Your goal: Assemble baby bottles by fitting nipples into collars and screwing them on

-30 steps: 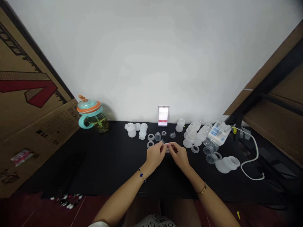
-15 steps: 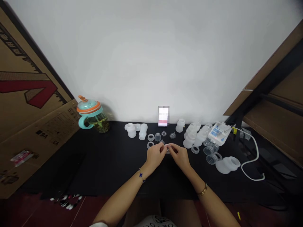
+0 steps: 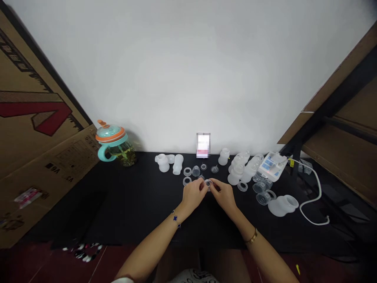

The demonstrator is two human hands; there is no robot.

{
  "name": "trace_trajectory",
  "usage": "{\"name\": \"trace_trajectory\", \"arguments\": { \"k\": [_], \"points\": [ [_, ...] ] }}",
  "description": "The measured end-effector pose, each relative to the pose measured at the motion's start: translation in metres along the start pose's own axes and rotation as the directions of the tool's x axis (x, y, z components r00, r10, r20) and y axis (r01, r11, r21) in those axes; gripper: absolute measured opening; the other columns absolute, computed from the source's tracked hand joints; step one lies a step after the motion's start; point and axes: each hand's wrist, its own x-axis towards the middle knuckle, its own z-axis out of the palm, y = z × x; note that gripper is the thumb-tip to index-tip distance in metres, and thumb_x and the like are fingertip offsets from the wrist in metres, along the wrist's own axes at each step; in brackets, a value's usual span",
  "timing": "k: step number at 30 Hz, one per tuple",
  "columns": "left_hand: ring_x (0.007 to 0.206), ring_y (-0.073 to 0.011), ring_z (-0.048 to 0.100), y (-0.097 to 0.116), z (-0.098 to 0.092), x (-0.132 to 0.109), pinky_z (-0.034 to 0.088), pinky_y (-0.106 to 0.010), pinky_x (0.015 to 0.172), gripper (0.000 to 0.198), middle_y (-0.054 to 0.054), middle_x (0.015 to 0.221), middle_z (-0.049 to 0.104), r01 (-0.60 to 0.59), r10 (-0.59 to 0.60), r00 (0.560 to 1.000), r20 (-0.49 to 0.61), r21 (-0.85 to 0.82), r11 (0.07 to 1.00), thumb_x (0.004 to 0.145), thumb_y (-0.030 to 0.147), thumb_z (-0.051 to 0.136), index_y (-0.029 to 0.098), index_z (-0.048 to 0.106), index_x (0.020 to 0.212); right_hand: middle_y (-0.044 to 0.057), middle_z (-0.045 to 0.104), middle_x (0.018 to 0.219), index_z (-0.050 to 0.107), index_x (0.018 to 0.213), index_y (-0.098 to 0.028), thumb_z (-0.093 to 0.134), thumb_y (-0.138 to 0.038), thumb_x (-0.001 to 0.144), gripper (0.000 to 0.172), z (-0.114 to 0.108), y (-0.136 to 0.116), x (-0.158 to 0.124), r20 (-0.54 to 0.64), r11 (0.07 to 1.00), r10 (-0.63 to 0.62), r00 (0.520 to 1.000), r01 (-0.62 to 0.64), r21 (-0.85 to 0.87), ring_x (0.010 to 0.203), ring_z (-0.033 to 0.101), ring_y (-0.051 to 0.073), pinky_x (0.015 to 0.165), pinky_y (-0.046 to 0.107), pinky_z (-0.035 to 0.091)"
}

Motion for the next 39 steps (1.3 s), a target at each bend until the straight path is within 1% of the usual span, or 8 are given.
{"name": "trace_trajectory", "arguments": {
  "k": [5,9,15,20,26,30,35,39],
  "points": [
    [0.061,-0.0151,0.057,0.0004,-0.0008,-0.0004,0.025,-0.026,0.056,0.029,0.001,0.068,0.064,0.01,-0.01,1.0,0.01,-0.001,1.0,0.096,0.037,0.046,0.022,0.057,0.074,0.001,0.07,0.065,0.076,0.1,-0.021,0.051,-0.04,0.093,0.032,-0.0015,-0.0022,0.0001,-0.001,1.0,0.0,1.0,0.0,-0.009,0.057,0.063,0.016,0.056,0.025,0.043],
    [0.064,-0.0154,0.059,-0.0011,0.0014,0.0,0.026,-0.026,0.057,0.023,0.001,0.07,0.066,0.009,-0.009,1.0,0.003,0.011,1.0,0.094,0.033,0.047,0.023,0.058,0.077,0.001,0.071,0.067,0.075,0.103,-0.021,0.053,-0.037,0.09,0.031,-0.0006,-0.0019,0.0003,-0.002,1.0,0.002,1.0,-0.002,-0.017,0.058,0.064,0.017,0.057,0.025,0.044],
    [0.065,-0.0159,0.061,-0.002,0.0035,0.0017,0.027,-0.027,0.057,0.018,0.0,0.071,0.067,0.038,-0.038,0.999,0.008,0.049,0.998,0.091,0.031,0.051,0.022,0.059,0.076,0.003,0.074,0.072,0.076,0.104,-0.02,0.055,-0.036,0.089,0.03,0.0004,0.0004,0.0011,-0.001,0.999,0.011,1.0,-0.011,-0.036,0.061,0.067,0.018,0.06,0.027,0.046],
    [0.065,-0.0165,0.061,-0.0017,0.0027,0.0018,0.029,-0.026,0.058,0.02,0.0,0.071,0.067,0.037,-0.037,0.999,0.001,0.017,0.999,0.091,0.032,0.05,0.023,0.06,0.077,0.002,0.073,0.072,0.075,0.104,-0.022,0.055,-0.035,0.09,0.028,0.0013,0.0035,0.0009,-0.01,1.0,-0.006,1.0,0.006,-0.016,0.062,0.067,0.018,0.061,0.027,0.047],
    [0.066,-0.0162,0.061,-0.002,0.0019,0.0021,0.031,-0.025,0.059,0.014,0.001,0.071,0.066,0.037,-0.037,0.999,0.002,-0.012,0.999,0.089,0.032,0.054,0.023,0.059,0.079,0.001,0.071,0.07,0.073,0.106,-0.022,0.057,-0.031,0.088,0.026,0.0019,0.0047,0.0002,0.0,1.0,0.003,1.0,-0.003,-0.011,0.061,0.066,0.017,0.059,0.026,0.046],
    [0.065,-0.0159,0.06,-0.0026,0.0019,0.0023,0.031,-0.025,0.059,0.014,0.002,0.07,0.065,0.042,-0.042,0.999,0.009,-0.03,0.999,0.089,0.032,0.055,0.022,0.059,0.079,0.0,0.069,0.07,0.072,0.104,-0.021,0.058,-0.028,0.086,0.023,0.0016,0.0049,-0.0007,0.009,1.0,0.001,1.0,-0.002,0.016,0.061,0.065,0.016,0.059,0.026,0.046],
    [0.064,-0.0158,0.059,-0.0028,0.0011,0.0024,0.03,-0.025,0.058,0.016,0.002,0.068,0.064,0.054,-0.054,0.999,0.002,-0.046,0.998,0.089,0.034,0.055,0.023,0.058,0.078,0.0,0.068,0.069,0.071,0.105,-0.022,0.059,-0.03,0.087,0.023,0.0019,0.005,-0.0002,0.004,1.0,-0.005,1.0,0.005,0.017,0.061,0.065,0.016,0.057,0.025,0.046],
    [0.066,-0.0166,0.06,-0.0034,0.0,0.0026,0.028,-0.026,0.058,0.014,0.002,0.069,0.064,0.068,-0.068,0.998,-0.007,-0.016,0.998,0.088,0.028,0.054,0.023,0.057,0.076,0.001,0.069,0.072,0.071,0.106,-0.021,0.059,-0.029,0.087,0.023,0.003,0.0043,-0.0009,0.03,0.997,-0.041,0.999,0.039,0.066,0.062,0.064,0.016,0.057,0.025,0.048]
  ]
}}
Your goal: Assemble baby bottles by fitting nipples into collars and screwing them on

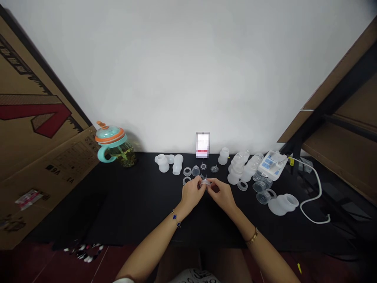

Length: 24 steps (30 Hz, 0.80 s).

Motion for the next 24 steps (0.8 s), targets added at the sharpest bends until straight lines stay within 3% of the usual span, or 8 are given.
{"name": "trace_trajectory", "arguments": {
  "k": [6,10,13,18,24],
  "points": [
    [0.071,-0.0184,0.062,-0.0025,0.0003,0.0001,0.032,-0.026,0.061,0.011,0.001,0.075,0.067,-0.007,0.007,1.0,0.002,-0.018,1.0,0.091,0.027,0.05,0.024,0.06,0.085,0.001,0.069,0.076,0.068,0.114,-0.022,0.058,-0.029,0.088,0.028,0.0007,-0.0026,-0.0022,0.032,0.996,-0.063,0.998,0.061,0.068,0.061,0.062,0.014,0.058,0.025,0.05],
    [0.078,-0.0183,0.066,-0.0033,-0.0002,-0.0004,0.042,-0.027,0.07,0.013,0.0,0.089,0.071,-0.008,0.0,0.999,-0.044,-0.2,0.98,0.093,0.027,0.049,0.025,0.057,0.104,0.002,0.071,0.083,0.066,0.12,-0.023,0.06,-0.03,0.088,0.033,0.0013,-0.0045,-0.0029,0.063,0.996,-0.073,0.995,0.069,0.06,0.062,0.061,0.014,0.058,0.025,0.051],
    [0.083,-0.017,0.067,-0.004,-0.0002,-0.0005,0.045,-0.027,0.074,0.012,-0.001,0.1,0.071,-0.045,0.003,0.992,-0.123,-0.338,0.94,0.093,0.027,0.049,0.024,0.052,0.105,0.001,0.07,0.089,0.063,0.126,-0.025,0.062,-0.032,0.088,0.039,0.0014,-0.0053,-0.0031,0.077,0.995,-0.072,0.994,0.066,0.071,0.061,0.06,0.013,0.057,0.025,0.051],
    [0.067,-0.0138,0.062,-0.0056,0.0007,-0.0007,0.043,-0.024,0.065,0.01,0.002,0.085,0.067,-0.074,0.006,0.986,-0.168,-0.402,0.913,0.095,0.034,0.046,0.024,0.047,0.096,0.002,0.07,0.091,0.06,0.129,-0.024,0.063,-0.042,0.089,0.043,-0.0011,-0.0087,-0.0034,0.037,0.993,-0.024,0.999,0.02,0.12,0.06,0.059,0.012,0.057,0.025,0.05],
    [0.063,-0.0143,0.059,-0.0046,0.0012,-0.001,0.041,-0.024,0.061,0.018,0.005,0.072,0.057,-0.043,-0.015,0.99,-0.14,-0.401,0.915,0.095,0.041,0.045,0.024,0.043,0.091,0.005,0.07,0.09,0.06,0.129,-0.02,0.055,-0.049,0.094,0.045,-0.0029,-0.0084,-0.0022,-0.065,0.971,0.098,0.993,-0.082,0.224,0.062,0.06,0.014,0.058,0.026,0.052]
  ]
}}
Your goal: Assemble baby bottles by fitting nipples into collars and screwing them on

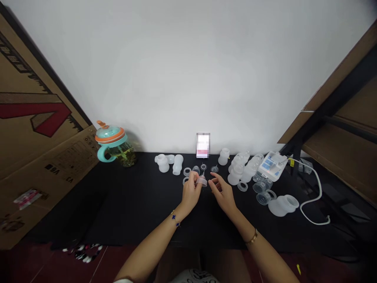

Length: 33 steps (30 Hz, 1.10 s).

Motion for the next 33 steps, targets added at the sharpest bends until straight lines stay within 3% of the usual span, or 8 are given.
{"name": "trace_trajectory", "arguments": {
  "k": [6,12,16,23,33],
  "points": [
    [0.065,-0.0154,0.063,-0.003,0.003,-0.001,0.043,-0.026,0.063,0.013,0.003,0.073,0.061,-0.016,0.02,0.995,0.101,-0.045,0.999,0.095,0.037,0.045,0.024,0.044,0.093,0.006,0.07,0.089,0.069,0.115,-0.019,0.06,-0.056,0.086,0.048,0.001,0.003,0.009,0.143,0.928,0.196,0.97,-0.231,0.294,0.06,0.061,0.014,0.041,0.021,0.045],
    [0.061,-0.0146,0.06,-0.003,0.003,-0.002,0.04,-0.024,0.06,0.013,0.004,0.071,0.06,-0.067,0.065,0.98,0.189,0.005,0.998,0.096,0.037,0.044,0.024,0.045,0.092,0.007,0.07,0.088,0.075,0.106,-0.018,0.067,-0.052,0.082,0.043,-0.003,-0.006,0.011,0.249,0.803,0.266,0.931,-0.357,0.477,0.066,0.06,0.015,0.044,0.021,0.047],
    [0.059,-0.0142,0.059,-0.004,0.003,-0.001,0.039,-0.024,0.059,0.014,0.004,0.071,0.061,-0.1,0.087,0.976,0.2,0.053,0.994,0.097,0.036,0.043,0.024,0.046,0.092,0.008,0.069,0.095,0.076,0.1,-0.018,0.072,-0.047,0.08,0.036,-0.006,-0.006,0.011,0.275,0.766,0.279,0.92,-0.386,0.514,0.07,0.058,0.015,0.046,0.02,0.046],
    [0.062,-0.0146,0.06,0.002,0.004,-0.004,0.038,-0.024,0.06,0.01,0.002,0.074,0.063,-0.085,0.075,0.98,0.186,0.05,0.995,0.095,0.033,0.047,0.024,0.048,0.093,0.006,0.067,0.083,0.078,0.092,-0.017,0.077,-0.047,0.074,0.035,-0.005,-0.001,0.012,0.251,0.728,0.304,0.919,-0.394,0.561,0.066,0.056,0.014,0.047,0.022,0.043],
    [0.056,-0.0117,0.047,-0.001,0.009,-0.006,0.031,-0.023,0.057,0.012,0.006,0.066,0.05,-0.118,0.121,0.986,0.117,-0.031,0.992,0.09,0.031,0.051,0.023,0.045,0.085,0.004,0.068,0.08,0.079,0.086,-0.021,0.079,-0.046,0.073,0.028,-0.005,0.003,0.012,0.182,0.773,0.26,0.948,-0.318,0.548,0.061,0.053,0.013,0.048,0.025,0.04]
  ]
}}
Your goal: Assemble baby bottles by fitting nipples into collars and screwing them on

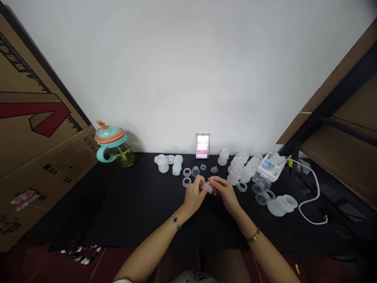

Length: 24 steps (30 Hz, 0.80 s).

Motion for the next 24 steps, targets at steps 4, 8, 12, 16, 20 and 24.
{"name": "trace_trajectory", "arguments": {
  "k": [4,8,12,16,20,24],
  "points": [
    [0.056,-0.0114,0.046,-0.002,0.0,0.0,0.031,-0.023,0.057,0.013,0.007,0.065,0.049,-0.007,0.007,1.0,0.002,-0.025,1.0,0.09,0.031,0.053,0.022,0.046,0.083,0.005,0.069,0.084,0.079,0.085,-0.021,0.08,-0.047,0.072,0.029,-0.001,0.002,0.001,-0.011,1.0,-0.008,1.0,0.008,-0.008,0.059,0.052,0.013,0.048,0.026,0.04],
    [0.053,-0.0109,0.045,0.002,-0.002,0.0,0.031,-0.023,0.056,0.014,0.008,0.06,0.049,0.016,-0.016,1.0,-0.009,-0.039,0.999,0.09,0.031,0.054,0.022,0.047,0.081,0.005,0.07,0.085,0.079,0.085,-0.02,0.08,-0.046,0.073,0.029,-0.001,0.002,0.001,-0.015,1.0,-0.008,1.0,0.007,-0.007,0.059,0.051,0.012,0.048,0.026,0.039],
    [0.052,-0.0111,0.048,0.004,-0.002,0.001,0.032,-0.022,0.055,0.015,0.007,0.059,0.054,0.023,-0.024,1.0,-0.018,-0.02,1.0,0.091,0.032,0.055,0.022,0.048,0.082,0.005,0.069,0.084,0.079,0.085,-0.02,0.079,-0.046,0.074,0.028,-0.001,0.002,0.001,-0.015,1.0,-0.007,1.0,0.007,-0.009,0.06,0.052,0.013,0.048,0.026,0.04],
    [0.054,-0.0124,0.057,0.002,-0.002,0.001,0.038,-0.022,0.054,0.015,0.005,0.064,0.065,0.013,-0.014,1.0,-0.022,-0.029,0.999,0.093,0.037,0.056,0.022,0.055,0.096,0.004,0.066,0.077,0.079,0.085,-0.02,0.079,-0.046,0.074,0.028,-0.001,0.001,0.001,-0.022,1.0,-0.009,1.0,0.008,-0.014,0.059,0.051,0.013,0.048,0.026,0.039],
    [0.062,-0.013,0.067,-0.002,-0.004,0.0,0.046,-0.021,0.055,0.029,0.001,0.085,0.077,-0.07,0.071,0.997,0.038,-0.039,0.997,0.093,0.027,0.054,0.023,0.06,0.121,0.002,0.064,0.071,0.079,0.086,-0.019,0.079,-0.047,0.074,0.031,0.0,0.002,0.001,-0.016,0.998,0.057,0.998,-0.057,0.02,0.06,0.053,0.014,0.047,0.025,0.038],
    [0.059,-0.0111,0.067,-0.006,-0.004,-0.001,0.051,-0.021,0.059,0.034,-0.002,0.094,0.078,-0.231,0.231,0.972,0.053,-0.006,0.973,0.09,0.018,0.052,0.022,0.069,0.119,0.003,0.066,0.071,0.078,0.085,-0.018,0.079,-0.048,0.073,0.032,-0.001,0.003,0.001,0.019,0.983,0.167,0.986,-0.168,0.074,0.061,0.055,0.015,0.047,0.025,0.038]
  ]
}}
